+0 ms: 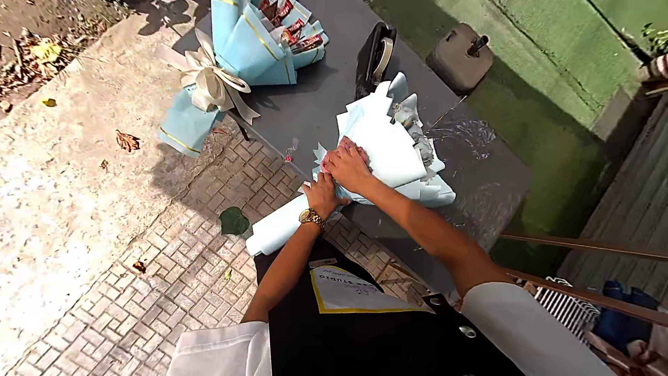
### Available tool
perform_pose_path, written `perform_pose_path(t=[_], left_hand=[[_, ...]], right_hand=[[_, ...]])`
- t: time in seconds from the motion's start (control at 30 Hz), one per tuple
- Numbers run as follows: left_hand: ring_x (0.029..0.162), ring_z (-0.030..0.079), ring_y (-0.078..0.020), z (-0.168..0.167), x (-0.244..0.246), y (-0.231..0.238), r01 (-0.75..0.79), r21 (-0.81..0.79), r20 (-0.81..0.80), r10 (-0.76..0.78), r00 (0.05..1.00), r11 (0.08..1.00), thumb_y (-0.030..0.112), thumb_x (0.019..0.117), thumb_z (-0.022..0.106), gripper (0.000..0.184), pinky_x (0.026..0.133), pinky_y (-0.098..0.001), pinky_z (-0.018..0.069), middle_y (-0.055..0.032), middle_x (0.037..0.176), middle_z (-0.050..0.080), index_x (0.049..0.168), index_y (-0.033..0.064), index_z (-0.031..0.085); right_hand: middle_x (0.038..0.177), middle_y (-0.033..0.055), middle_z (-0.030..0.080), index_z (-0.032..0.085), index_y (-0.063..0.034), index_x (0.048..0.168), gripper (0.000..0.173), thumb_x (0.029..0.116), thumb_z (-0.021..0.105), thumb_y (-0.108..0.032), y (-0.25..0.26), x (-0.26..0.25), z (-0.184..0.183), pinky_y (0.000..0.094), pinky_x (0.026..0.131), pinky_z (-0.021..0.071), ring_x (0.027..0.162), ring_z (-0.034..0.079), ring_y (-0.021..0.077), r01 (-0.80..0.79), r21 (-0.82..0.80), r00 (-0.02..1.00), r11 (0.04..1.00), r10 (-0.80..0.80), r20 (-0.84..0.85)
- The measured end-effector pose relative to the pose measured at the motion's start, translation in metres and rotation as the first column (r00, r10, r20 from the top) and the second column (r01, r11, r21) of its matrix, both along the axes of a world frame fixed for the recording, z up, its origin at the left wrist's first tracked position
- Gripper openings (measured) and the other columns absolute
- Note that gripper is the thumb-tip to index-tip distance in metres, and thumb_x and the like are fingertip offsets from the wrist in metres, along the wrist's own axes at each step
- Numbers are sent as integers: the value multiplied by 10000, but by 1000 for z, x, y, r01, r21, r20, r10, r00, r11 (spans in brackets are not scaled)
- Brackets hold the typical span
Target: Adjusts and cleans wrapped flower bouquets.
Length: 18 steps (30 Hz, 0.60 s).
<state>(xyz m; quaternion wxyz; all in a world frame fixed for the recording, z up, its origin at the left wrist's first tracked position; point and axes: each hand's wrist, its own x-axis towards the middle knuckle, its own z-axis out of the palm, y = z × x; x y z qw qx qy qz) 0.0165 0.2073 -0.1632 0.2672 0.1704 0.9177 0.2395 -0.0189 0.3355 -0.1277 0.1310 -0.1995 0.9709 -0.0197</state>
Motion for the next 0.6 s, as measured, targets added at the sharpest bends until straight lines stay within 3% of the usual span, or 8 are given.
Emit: perform_pose_path(t=[0.13, 0.3, 0.4, 0.5, 0.53, 0.6], left_hand=[[1166, 589, -479, -9, 1, 3, -27, -11, -28, 27, 999, 1000, 593, 723, 854, 962, 938, -706, 422, -264, 1358, 568, 1413, 16, 512], [1209, 576, -459, 0, 0, 4, 4, -49, 21, -3, 1000, 999, 605, 768, 816, 954, 1008, -698, 379, -249, 1394, 553, 1441, 13, 490], [1209, 572, -457, -2, 2, 5, 5, -40, 9, -4, 1000, 999, 608, 759, 819, 977, 1011, -682, 384, -248, 1399, 547, 1450, 8, 481], [1180, 580, -474, -7, 7, 7, -14, -10, -28, 14, 1000, 1000, 564, 761, 840, 950, 1006, -692, 380, -258, 1381, 552, 1437, -4, 492], [1183, 577, -476, -7, 8, 7, -10, -14, -29, 10, 1000, 1000, 559, 766, 839, 943, 1015, -698, 370, -261, 1380, 552, 1435, -10, 493], [1190, 568, -475, -4, 8, 7, 4, -30, -11, -4, 1000, 1000, 570, 784, 820, 913, 1034, -703, 340, -265, 1361, 562, 1404, -27, 513]], right_hand=[[1259, 287, 643, 700, 38, 1164, 249, 992, 595, -108, 46, -25, -4, 682, 1007, 419, 1275, 529, 524, 22, 24, 1000, 999, -23, 21], [1360, 325, 565, 654, 49, 1256, 302, 1016, 555, -104, 102, -73, 40, 708, 1056, 334, 1343, 439, 549, 286, 171, 958, 943, -286, -21], [1430, 319, 517, 614, 18, 1344, 357, 1023, 522, -111, 92, -82, 79, 732, 1048, 323, 1334, 419, 588, 385, 88, 909, 919, -361, -206], [1349, 282, 606, 668, -10, 1291, 344, 975, 580, -115, 36, -55, 90, 680, 928, 430, 1198, 546, 560, 98, -9, 924, 995, -94, -370], [1298, 280, 635, 690, -4, 1243, 318, 953, 614, -112, 17, -41, 81, 664, 895, 460, 1152, 581, 546, -22, -19, 941, 1000, 15, -337], [1265, 270, 643, 702, 9, 1196, 271, 960, 622, -98, -11, -18, 52, 661, 964, 451, 1208, 566, 519, -129, 11, 989, 992, 130, -64]])
